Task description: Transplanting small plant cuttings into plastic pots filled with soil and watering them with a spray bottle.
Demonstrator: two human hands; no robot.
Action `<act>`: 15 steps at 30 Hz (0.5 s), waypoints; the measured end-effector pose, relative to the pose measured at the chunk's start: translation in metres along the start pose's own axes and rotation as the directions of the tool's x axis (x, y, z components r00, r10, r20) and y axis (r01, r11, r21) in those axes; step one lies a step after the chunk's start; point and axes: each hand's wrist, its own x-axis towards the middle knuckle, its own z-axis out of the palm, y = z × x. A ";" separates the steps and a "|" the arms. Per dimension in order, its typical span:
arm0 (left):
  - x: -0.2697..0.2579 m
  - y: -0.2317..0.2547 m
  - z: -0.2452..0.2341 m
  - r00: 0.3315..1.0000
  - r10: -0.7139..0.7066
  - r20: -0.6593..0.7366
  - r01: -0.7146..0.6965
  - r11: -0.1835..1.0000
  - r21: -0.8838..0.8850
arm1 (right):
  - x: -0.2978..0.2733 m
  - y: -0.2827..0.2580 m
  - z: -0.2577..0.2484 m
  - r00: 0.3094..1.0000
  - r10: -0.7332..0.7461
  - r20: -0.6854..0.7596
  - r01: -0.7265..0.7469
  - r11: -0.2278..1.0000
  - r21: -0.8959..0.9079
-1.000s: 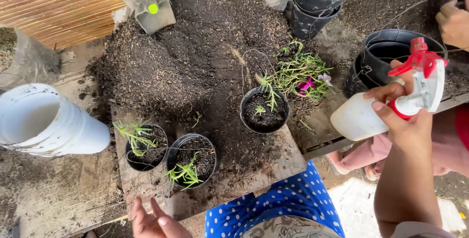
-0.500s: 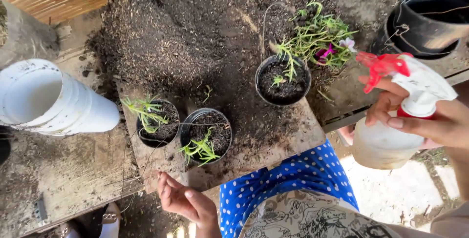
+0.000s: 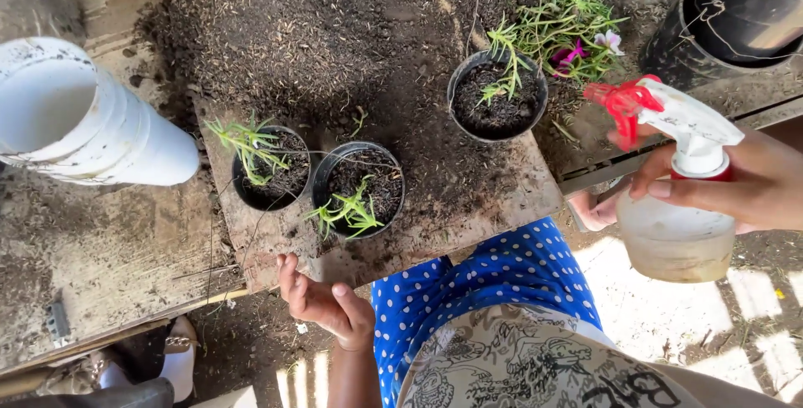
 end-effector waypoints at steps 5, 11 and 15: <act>-0.001 -0.001 -0.001 0.998 0.035 0.047 -0.038 0.997 0.065 | -0.005 -0.011 0.001 0.994 -0.035 0.102 0.028 0.997 0.068; -0.008 -0.006 -0.004 0.997 0.010 0.073 -0.016 0.996 0.091 | -0.004 0.027 0.004 0.998 -0.030 0.056 0.025 0.996 0.089; -0.005 -0.005 -0.002 0.998 0.019 0.062 -0.025 0.995 0.092 | -0.008 -0.015 0.002 0.999 -0.030 0.039 0.035 0.991 -0.131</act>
